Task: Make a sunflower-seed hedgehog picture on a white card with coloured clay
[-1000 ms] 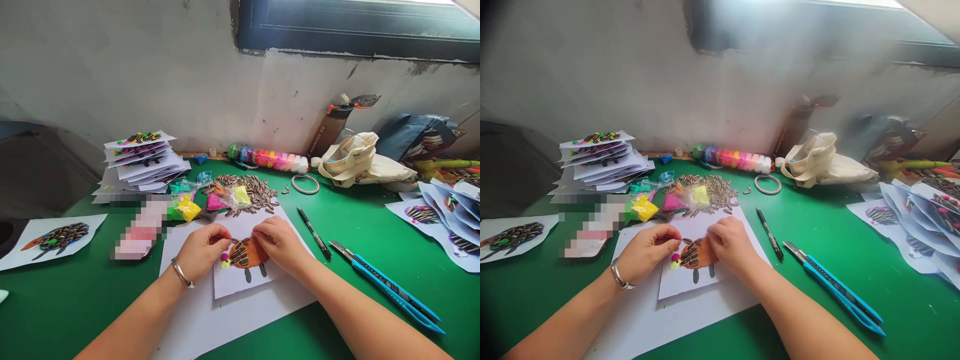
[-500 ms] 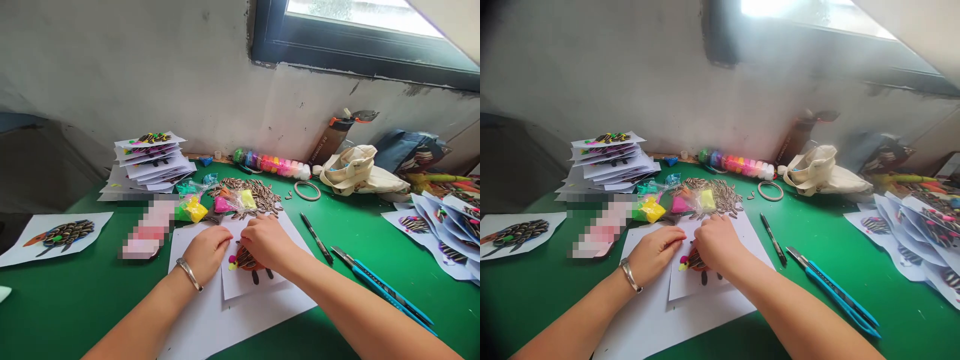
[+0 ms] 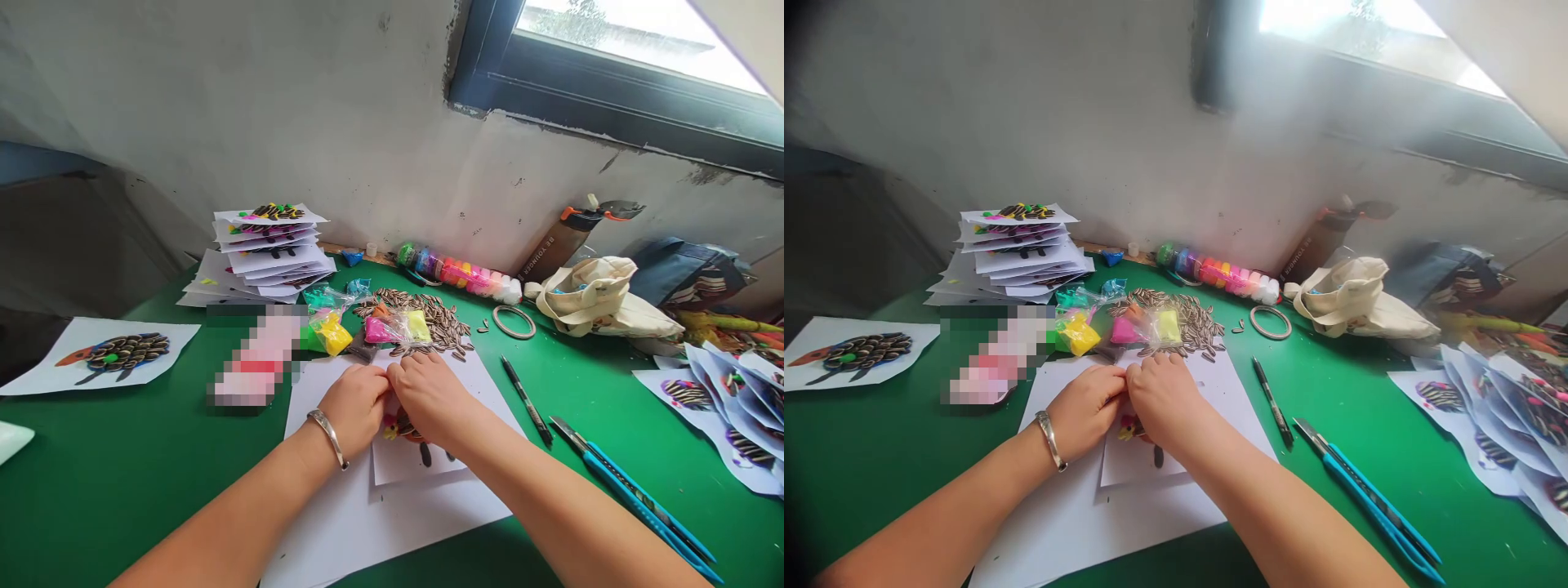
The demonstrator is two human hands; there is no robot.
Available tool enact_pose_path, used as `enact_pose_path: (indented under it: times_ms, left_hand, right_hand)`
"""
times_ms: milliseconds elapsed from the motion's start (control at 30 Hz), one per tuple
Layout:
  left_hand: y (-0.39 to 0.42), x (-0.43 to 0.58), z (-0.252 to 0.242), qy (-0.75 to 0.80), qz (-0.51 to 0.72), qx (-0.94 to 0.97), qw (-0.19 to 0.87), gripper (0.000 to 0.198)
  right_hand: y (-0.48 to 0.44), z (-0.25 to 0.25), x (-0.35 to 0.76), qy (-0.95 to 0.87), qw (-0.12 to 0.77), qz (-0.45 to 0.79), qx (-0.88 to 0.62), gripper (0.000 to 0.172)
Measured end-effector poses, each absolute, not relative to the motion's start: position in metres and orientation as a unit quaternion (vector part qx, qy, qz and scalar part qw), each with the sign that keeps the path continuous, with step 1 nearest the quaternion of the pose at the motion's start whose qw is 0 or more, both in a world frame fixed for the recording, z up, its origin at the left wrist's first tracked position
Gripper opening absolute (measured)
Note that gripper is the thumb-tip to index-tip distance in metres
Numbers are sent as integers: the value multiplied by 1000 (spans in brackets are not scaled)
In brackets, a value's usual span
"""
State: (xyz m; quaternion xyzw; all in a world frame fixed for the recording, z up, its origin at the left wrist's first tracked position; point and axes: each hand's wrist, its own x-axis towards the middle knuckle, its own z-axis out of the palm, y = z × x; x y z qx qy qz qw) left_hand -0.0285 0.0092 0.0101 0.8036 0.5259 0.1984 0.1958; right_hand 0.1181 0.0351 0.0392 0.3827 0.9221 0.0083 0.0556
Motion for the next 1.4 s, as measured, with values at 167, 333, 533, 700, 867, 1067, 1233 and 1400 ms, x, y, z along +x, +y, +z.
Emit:
enact_pose_path:
  times_ms: [167, 333, 533, 700, 867, 1067, 1233, 1400]
  left_hand:
    - [13, -31, 10, 534, 198, 793, 215, 27]
    - [13, -31, 7, 540, 212, 784, 221, 26]
    - [12, -29, 5, 541, 221, 783, 213, 25]
    - [11, -29, 6, 542, 218, 783, 213, 24]
    - [10, -30, 6, 542, 214, 783, 219, 24]
    - [9, -30, 10, 539, 208, 788, 214, 24]
    - [8, -29, 9, 535, 210, 791, 210, 22]
    - [6, -28, 10, 531, 201, 795, 215, 21]
  right_hand:
    - [44, 38, 127, 928, -11, -44, 370, 47]
    - [32, 37, 153, 844, -170, -207, 464, 25]
    - [11, 28, 163, 791, -215, -325, 471, 24]
    - [14, 24, 159, 798, -225, -324, 456, 24]
    - [16, 28, 157, 808, -194, -312, 461, 22]
    - [14, 32, 156, 839, -175, -273, 437, 23]
    - [14, 31, 157, 858, -157, -239, 427, 22]
    - [15, 31, 155, 877, -111, -191, 427, 24]
